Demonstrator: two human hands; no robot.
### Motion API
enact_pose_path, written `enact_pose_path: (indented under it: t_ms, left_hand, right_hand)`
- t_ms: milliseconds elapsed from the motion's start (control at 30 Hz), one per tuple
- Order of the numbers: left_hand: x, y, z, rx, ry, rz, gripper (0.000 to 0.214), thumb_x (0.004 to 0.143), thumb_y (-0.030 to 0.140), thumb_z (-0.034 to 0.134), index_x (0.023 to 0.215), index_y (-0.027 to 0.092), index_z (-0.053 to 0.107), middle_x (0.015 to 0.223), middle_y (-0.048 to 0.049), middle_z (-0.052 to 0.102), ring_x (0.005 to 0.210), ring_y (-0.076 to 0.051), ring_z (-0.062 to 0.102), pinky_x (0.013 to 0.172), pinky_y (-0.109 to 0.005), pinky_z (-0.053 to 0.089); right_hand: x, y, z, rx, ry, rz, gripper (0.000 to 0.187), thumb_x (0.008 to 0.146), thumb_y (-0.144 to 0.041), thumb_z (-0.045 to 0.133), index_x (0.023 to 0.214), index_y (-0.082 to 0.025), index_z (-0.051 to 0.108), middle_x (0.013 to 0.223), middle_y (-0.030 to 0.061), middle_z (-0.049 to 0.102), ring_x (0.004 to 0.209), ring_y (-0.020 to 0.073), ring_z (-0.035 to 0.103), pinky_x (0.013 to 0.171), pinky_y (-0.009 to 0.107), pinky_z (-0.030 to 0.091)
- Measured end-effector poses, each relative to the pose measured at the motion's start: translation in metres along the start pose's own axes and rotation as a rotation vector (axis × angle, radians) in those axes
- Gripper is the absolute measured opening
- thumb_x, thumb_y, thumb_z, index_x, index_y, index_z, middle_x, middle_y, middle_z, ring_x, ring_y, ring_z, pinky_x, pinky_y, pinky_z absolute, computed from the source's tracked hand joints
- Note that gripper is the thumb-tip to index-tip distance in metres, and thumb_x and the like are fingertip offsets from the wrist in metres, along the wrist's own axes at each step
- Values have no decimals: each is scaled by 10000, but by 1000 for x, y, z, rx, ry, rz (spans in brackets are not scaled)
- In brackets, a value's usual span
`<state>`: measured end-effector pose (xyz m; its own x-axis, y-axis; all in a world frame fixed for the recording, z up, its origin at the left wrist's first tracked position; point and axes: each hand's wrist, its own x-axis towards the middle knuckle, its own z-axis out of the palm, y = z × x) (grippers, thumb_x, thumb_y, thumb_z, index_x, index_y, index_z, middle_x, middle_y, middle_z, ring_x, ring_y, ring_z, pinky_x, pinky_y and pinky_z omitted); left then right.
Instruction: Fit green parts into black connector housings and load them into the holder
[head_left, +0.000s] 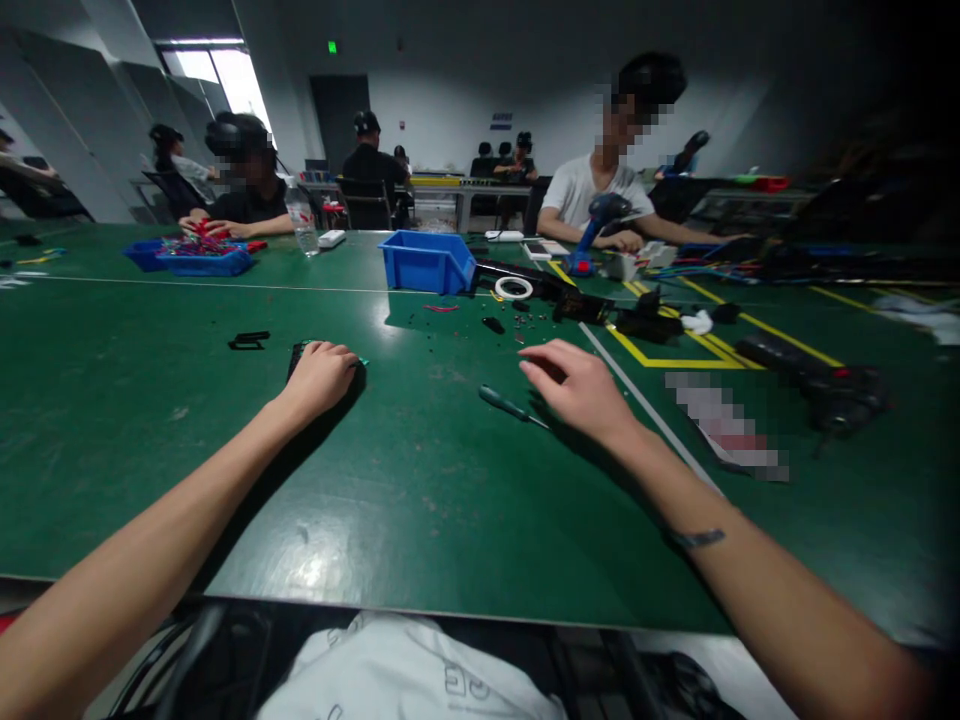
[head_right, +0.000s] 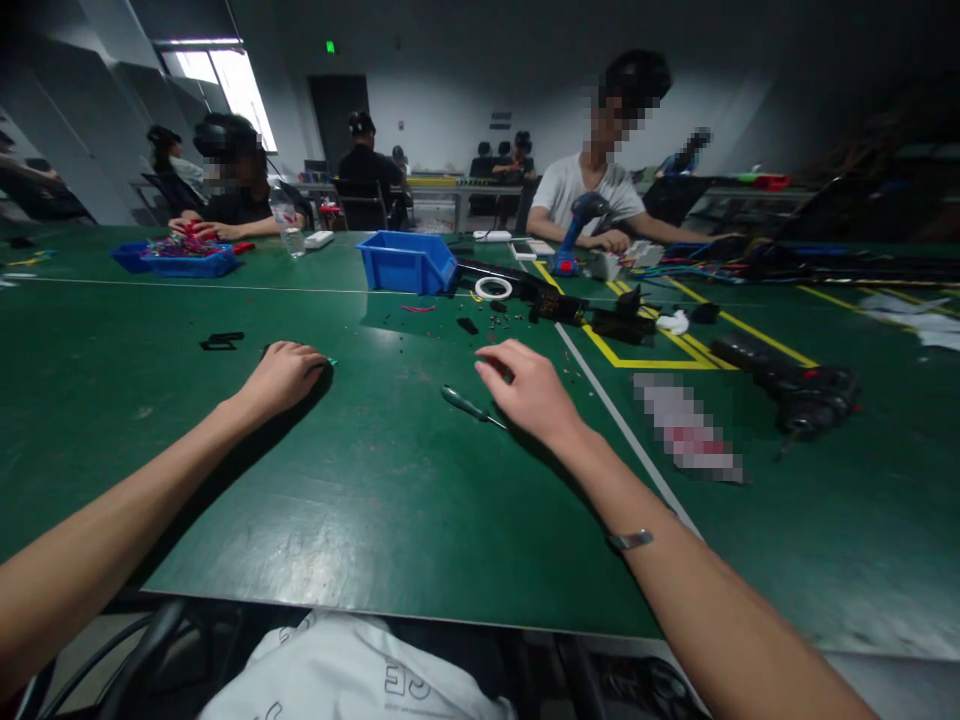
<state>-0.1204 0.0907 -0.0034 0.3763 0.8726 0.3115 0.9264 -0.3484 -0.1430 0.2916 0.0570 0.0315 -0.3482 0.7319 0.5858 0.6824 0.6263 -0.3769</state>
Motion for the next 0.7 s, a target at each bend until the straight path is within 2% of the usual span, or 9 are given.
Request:
enact_pose_path:
  t_ms: [133,200,267,400,500,600,667,700]
  left_hand:
    - [0,1,-2,41,0,27,309,940,206,466,972,166,770,992,-145,759,971,-303,677,966,-460,398]
    - [-1,2,-4,47,9,35,299,935,218,474,970,168,767,974,-140,760,944,-303,680,952,-459,402]
    - [-3,2,-5,43,18,39,290,934,241,485,972,173,764,959,-134,760,928,-306,680,934,-458,409]
    - [-8,3,-10,22,40,43,294,950,264,474,903,183,752,904,-126,755,884,-298,680,897,-454,423]
    - [-9,7,-15,-18,108,41,284,967,251,464,884,187,728,882,-114,750,854,-274,683,900,-445,436]
    - [-9,15,-21,-98,209,43,235,980,238,478,960,177,704,905,-105,748,880,-257,691,917,-424,456]
    - [-10,25,-25,-176,265,55,212,994,242,485,1004,171,685,926,-101,746,910,-251,693,905,-399,474]
    - [-11,31,-27,-219,281,68,200,999,251,493,1022,172,675,938,-98,745,916,-247,690,883,-385,484]
  right_hand:
    - [0,65,-14,-180,-6,158,250,936,-377,639,1006,-170,761,945,98,726,793,226,651,729,359,500]
    - [-3,81,-12,-206,-68,195,280,914,-408,660,993,-164,769,939,102,721,809,231,655,749,362,506]
    - [-6,87,-6,-192,-124,202,280,903,-404,669,1007,-166,772,955,103,716,825,227,657,761,351,516]
    - [-7,85,6,-175,-181,191,257,910,-352,661,1050,-160,758,970,102,707,820,214,654,767,343,526]
    - [-6,79,6,-154,-163,157,251,924,-344,649,1046,-150,752,971,104,704,818,216,655,777,359,532]
    - [-3,59,1,-105,-21,115,263,948,-362,632,1082,-164,741,990,102,705,845,230,658,770,375,532]
    - [-3,34,1,-35,96,75,278,965,-374,620,1137,-178,719,1032,104,702,863,230,657,773,375,535]
    - [-4,19,3,10,109,46,286,977,-373,612,1171,-184,704,1048,103,697,872,228,657,786,377,536]
